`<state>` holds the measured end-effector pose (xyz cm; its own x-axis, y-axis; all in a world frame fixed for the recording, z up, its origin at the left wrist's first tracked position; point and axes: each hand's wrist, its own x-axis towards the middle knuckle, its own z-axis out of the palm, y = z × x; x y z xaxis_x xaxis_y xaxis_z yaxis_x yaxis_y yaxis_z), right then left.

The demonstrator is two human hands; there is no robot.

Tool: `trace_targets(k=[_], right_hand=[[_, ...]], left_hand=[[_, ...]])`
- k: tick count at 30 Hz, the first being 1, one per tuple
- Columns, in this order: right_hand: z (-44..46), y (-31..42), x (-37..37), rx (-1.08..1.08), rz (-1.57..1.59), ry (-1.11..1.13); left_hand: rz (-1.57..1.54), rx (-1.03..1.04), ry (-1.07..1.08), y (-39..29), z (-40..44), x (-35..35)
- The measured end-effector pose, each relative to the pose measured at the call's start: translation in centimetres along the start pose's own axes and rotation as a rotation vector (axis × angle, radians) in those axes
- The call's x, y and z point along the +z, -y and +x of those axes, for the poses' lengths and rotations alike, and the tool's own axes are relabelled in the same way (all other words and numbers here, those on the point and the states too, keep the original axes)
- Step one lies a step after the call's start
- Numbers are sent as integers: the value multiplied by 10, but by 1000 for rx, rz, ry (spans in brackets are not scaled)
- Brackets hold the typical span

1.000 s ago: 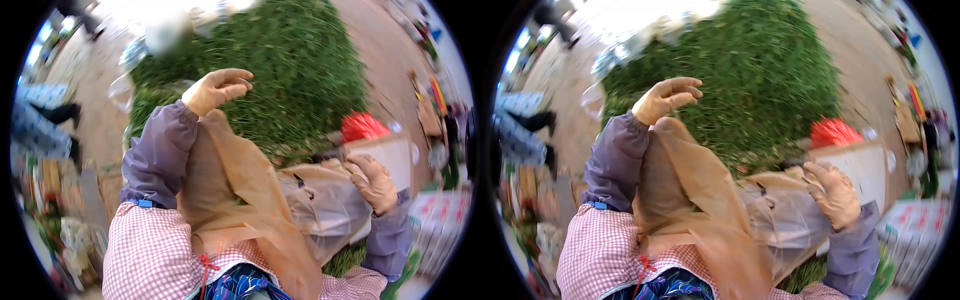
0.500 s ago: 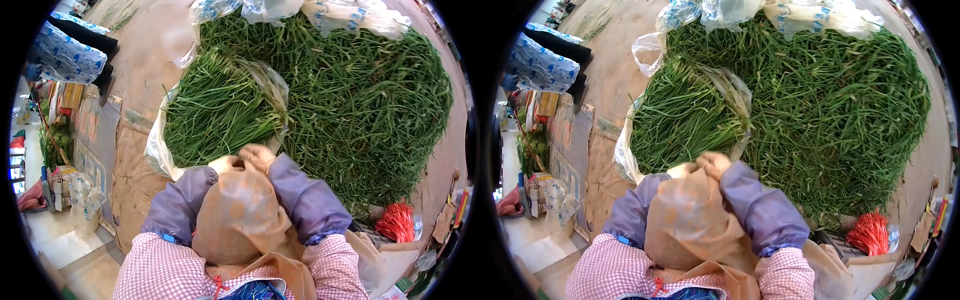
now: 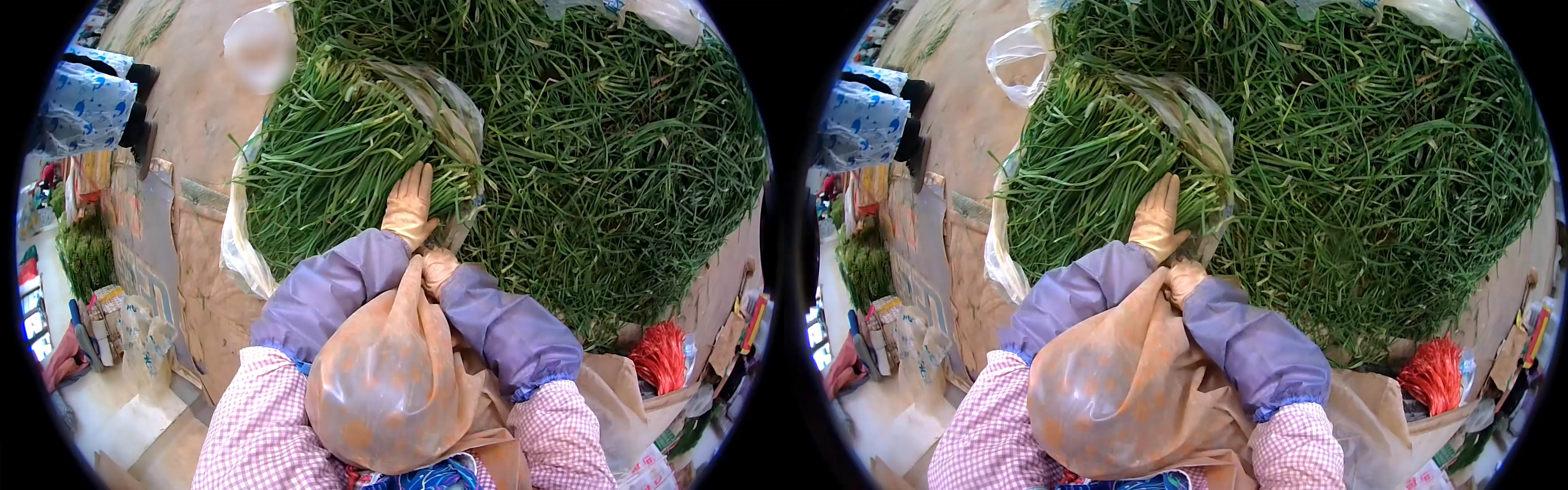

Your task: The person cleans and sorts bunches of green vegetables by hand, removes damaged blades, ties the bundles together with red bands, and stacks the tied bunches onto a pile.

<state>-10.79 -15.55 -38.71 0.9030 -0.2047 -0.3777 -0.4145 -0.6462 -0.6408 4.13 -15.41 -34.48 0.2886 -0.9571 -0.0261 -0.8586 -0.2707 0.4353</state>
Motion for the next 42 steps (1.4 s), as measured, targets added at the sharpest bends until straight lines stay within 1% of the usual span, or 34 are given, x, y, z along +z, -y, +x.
trace_targets(k=[1, 2, 3, 4, 5, 6, 7, 8, 9, 10, 11, 12, 15, 16, 19, 20, 23, 24, 25, 27, 28, 29, 31, 32, 34, 35, 36, 37, 38, 39, 40, 41, 42], right_hand=[[3, -3, 0, 23, 1, 57], [6, 6, -10, 133, 50, 106], [10, 7, -13, 125, 31, 159], [13, 8, -15, 116, 10, 211], [15, 7, -16, 107, -13, 261], [15, 1, -5, 90, -29, 202], [12, -1, -7, 100, 69, 124], [9, -3, -10, 109, 169, 44], [5, -5, -10, 118, 271, -35], [8, -8, -8, 108, 497, -91], [7, -13, -7, 253, 669, -15], [9, -18, -8, 261, 627, -52], [14, -8, -39, 346, 575, -142], [15, -6, -46, 385, 570, -164], [23, -22, -37, 562, 614, -222], [28, -29, -36, 542, 529, -242], [22, -28, -40, 575, 783, -253], [21, -24, -45, 571, 797, -288], [21, -32, -37, 555, 910, -298], [27, -54, -17, 508, 1135, -318], [21, -39, -48, 685, 1487, -267], [18, -28, -65, 596, 1522, -367], [11, -14, -85, 427, 1577, -562], [10, -2, -95, 386, 1569, -621], [26, 30, -107, 293, 1544, -755], [39, 40, -104, 176, 1650, -811], [49, 32, -103, 267, 1786, -624], [59, 27, -102, 356, 1913, -421], [63, 37, -104, 163, 1965, -792], [64, 37, -108, 209, 1909, -898], [65, 37, -111, 260, 1845, -1000], [66, 23, -102, 332, 1892, -989], [67, 9, -91, 280, 1976, -976]], left_hand=[[0, -63, 63, -1, 2, 2], [0, -130, 124, -3, 6, 3], [2, -197, 182, -4, 9, 3], [37, -183, 141, -3, 12, 5], [42, -218, 152, -1, 16, 5], [46, -253, 164, 1, 19, 6], [48, -286, 176, 2, 22, 6], [113, -240, 48, 5, 22, 12], [101, -267, 105, 9, 26, 15], [90, -296, 166, 11, 30, 13], [81, -327, 228, 14, 32, 11], [93, -278, 160, 20, 32, 16], [84, -327, 254, 27, 42, 15], [44, -277, 151, 29, 37, 12], [-115, -379, 347, 38, 46, -3], [-230, -381, 395, 43, 48, -11], [-331, -354, 333, 55, 46, -43], [-515, -465, 326, 77, 38, -39], [-699, -347, 307, 93, 39, -45], [-1156, -299, 371, 93, 36, -72], [-1101, -335, 350, 86, 33, -91], [-1122, -424, 406, 102, 27, -78], [-1149, -315, 319, 86, 24, -82], [-1011, -335, 322, 75, 26, -89], [-900, -326, 318, 55, 28, -83], [-840, -318, 312, 43, 28, -79], [-763, -264, 210, 44, 19, -47], [-524, -270, 338, 42, 14, -32], [-435, -244, 285, 29, 13, -32], [-346, -217, 234, 18, 13, -32], [-281, -184, 263, 10, 16, -37], [-222, -156, 295, 5, 17, -38], [-294, -153, 354, 6, 18, -35]])
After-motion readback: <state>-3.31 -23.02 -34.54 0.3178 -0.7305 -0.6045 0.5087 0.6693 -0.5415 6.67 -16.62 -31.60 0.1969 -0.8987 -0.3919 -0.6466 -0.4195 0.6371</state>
